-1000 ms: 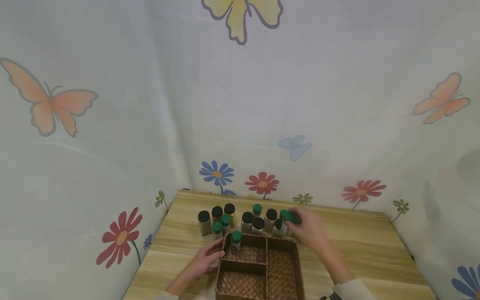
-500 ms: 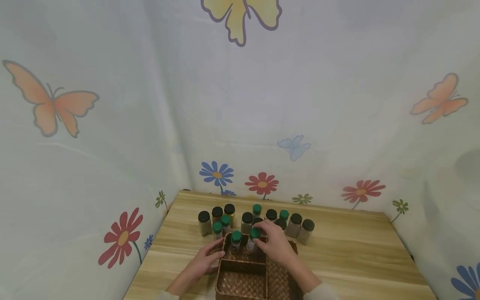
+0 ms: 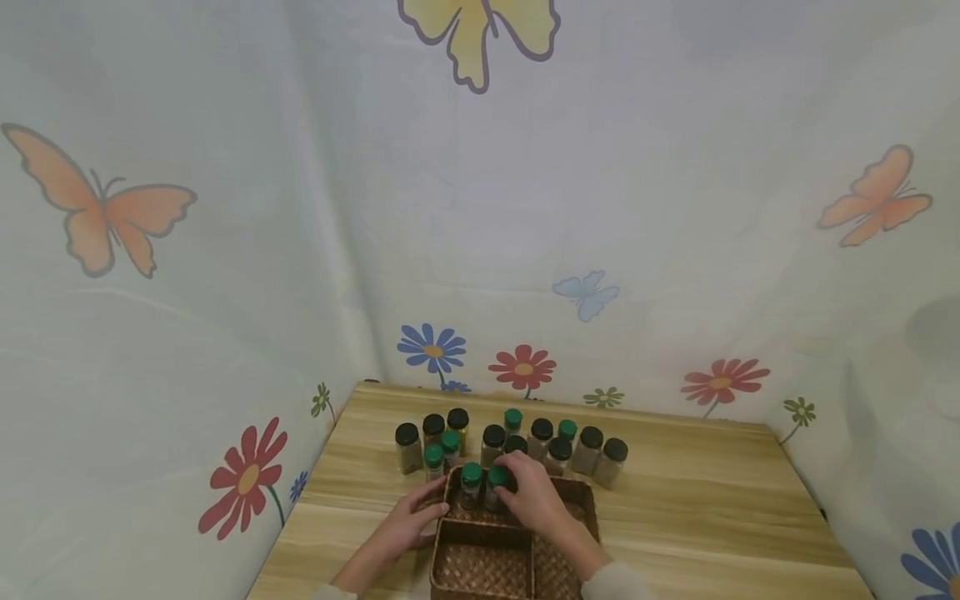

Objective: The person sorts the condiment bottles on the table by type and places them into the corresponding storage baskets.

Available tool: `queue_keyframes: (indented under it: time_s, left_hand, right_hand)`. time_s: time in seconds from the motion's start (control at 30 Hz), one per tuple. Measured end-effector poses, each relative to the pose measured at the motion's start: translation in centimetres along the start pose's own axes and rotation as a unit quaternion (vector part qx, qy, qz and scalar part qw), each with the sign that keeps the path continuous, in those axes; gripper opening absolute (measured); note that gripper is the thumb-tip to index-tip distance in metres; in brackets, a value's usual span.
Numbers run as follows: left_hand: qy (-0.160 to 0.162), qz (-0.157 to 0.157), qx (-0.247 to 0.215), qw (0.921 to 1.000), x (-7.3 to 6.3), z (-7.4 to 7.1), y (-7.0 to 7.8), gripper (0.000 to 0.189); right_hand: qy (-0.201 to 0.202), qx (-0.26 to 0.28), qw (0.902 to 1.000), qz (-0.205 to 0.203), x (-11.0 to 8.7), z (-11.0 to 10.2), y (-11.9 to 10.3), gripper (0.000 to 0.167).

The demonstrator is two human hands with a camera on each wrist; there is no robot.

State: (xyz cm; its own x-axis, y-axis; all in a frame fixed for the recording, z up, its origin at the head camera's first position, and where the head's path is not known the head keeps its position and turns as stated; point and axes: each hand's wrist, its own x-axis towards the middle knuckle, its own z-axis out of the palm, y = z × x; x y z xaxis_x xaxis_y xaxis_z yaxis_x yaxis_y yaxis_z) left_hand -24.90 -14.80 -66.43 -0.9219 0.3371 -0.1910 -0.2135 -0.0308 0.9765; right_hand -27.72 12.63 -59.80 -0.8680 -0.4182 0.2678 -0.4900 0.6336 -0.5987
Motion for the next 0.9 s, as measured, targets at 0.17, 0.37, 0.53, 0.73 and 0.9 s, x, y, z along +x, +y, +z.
queue_keyframes:
  time_s: [0.17, 0.37, 0.53, 0.73, 0.9]
  left_hand:
    - [0.000, 0.001, 0.004, 1.0000, -0.11, 0.14, 0.12, 0.066]
    - [-0.003, 0.001, -0.001, 1.0000, -0.05, 0.18, 0.30, 0.065]
    - [0.000, -0.005, 0.004, 1.0000, -0.24, 0.08, 0.44, 0.065]
    - [-0.001, -0.009, 0.006, 0.9999, -0.11, -0.13, 0.03, 0.065]
    - [-0.001, -0.007, 0.005, 1.0000, -0.13, -0.02, 0.10, 0.065]
  right_hand:
    - [-0.009, -0.008, 0.9999, -0.002, 0.24, 0.19, 0.18, 0.033]
    - [-0.009, -0.002, 0.9999, -0.007, 0.33, 0.12, 0.08, 0.033]
    - [-0.004, -0.003, 1.0000, -0.006, 0.26, 0.42, 0.07, 0.032]
    - [-0.002, -0.018, 0.9998, -0.003, 0.02, 0.78, 0.34, 0.032]
    - [0.003, -0.021, 0.9998, -0.006, 0.00, 0.93, 0.48, 0.034]
